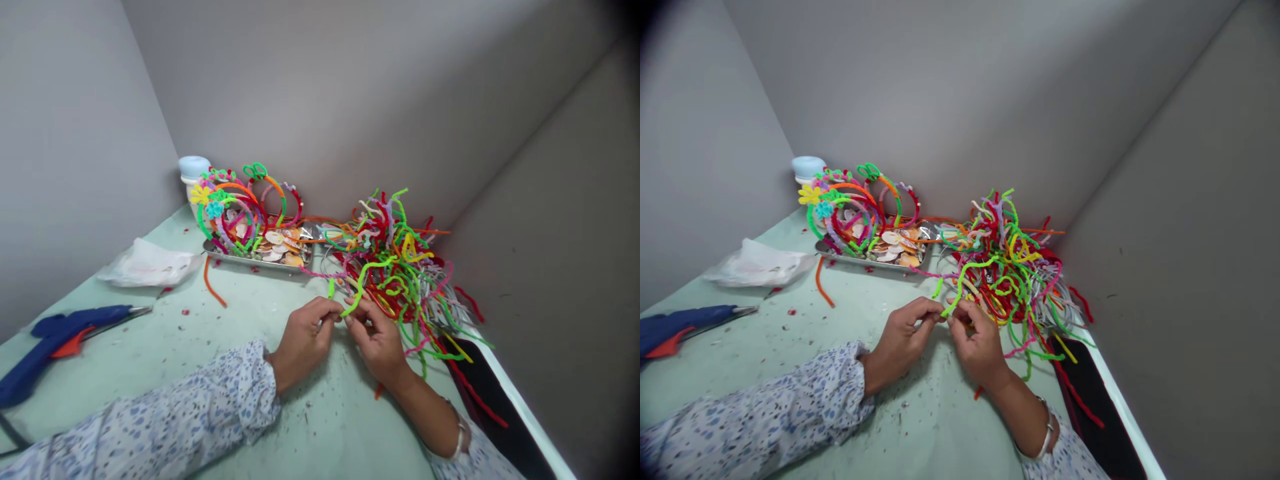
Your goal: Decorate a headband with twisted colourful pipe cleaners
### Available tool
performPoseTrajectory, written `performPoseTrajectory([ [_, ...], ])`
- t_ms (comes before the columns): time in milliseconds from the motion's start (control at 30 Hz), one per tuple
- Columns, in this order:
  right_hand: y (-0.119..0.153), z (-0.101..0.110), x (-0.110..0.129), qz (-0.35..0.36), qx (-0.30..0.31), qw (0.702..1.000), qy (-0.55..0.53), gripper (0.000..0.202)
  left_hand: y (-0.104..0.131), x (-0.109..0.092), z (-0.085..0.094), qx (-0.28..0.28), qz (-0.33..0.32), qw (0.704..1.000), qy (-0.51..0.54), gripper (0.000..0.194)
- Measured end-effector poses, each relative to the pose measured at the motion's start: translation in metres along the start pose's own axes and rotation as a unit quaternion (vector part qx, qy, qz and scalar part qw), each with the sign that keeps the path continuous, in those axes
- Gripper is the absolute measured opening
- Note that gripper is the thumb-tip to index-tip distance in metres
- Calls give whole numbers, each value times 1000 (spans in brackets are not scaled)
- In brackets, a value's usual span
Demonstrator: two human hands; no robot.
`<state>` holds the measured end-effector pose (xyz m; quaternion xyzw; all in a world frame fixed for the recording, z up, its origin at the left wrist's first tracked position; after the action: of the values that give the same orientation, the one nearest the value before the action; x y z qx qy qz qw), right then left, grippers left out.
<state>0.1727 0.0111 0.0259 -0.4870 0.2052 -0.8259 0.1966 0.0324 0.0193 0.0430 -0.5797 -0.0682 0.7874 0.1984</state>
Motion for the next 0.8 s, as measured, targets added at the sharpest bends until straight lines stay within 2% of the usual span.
performPoseTrajectory([
  [233, 0, 1, -1, -4, 1, 1000, 0, 15, 0, -5, 1, 1, -31, 999, 4, 24],
  [400, -1, 1, 0, 4, 0, 1000, -2, 12, -1, -5, 1, 6, -20, 1000, -1, 23],
  [667, -7, 3, 10, 69, 0, 997, 20, 11, 0, 3, -2, 13, 76, 995, 70, 19],
  [800, -7, 4, 10, 79, -9, 996, 33, 10, 0, 12, -2, 10, 126, 989, 81, 17],
])
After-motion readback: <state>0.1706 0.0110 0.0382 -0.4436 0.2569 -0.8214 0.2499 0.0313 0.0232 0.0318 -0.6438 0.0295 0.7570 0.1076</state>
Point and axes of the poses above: each hand's wrist, its own y-axis away from the middle knuckle, its own z-axis out of the back of the hand, x = y × z, the point moved 6 cm from there along -y, towards the middle knuckle, and after that the axes turned 7 degrees about z, right-handed, at the moved point
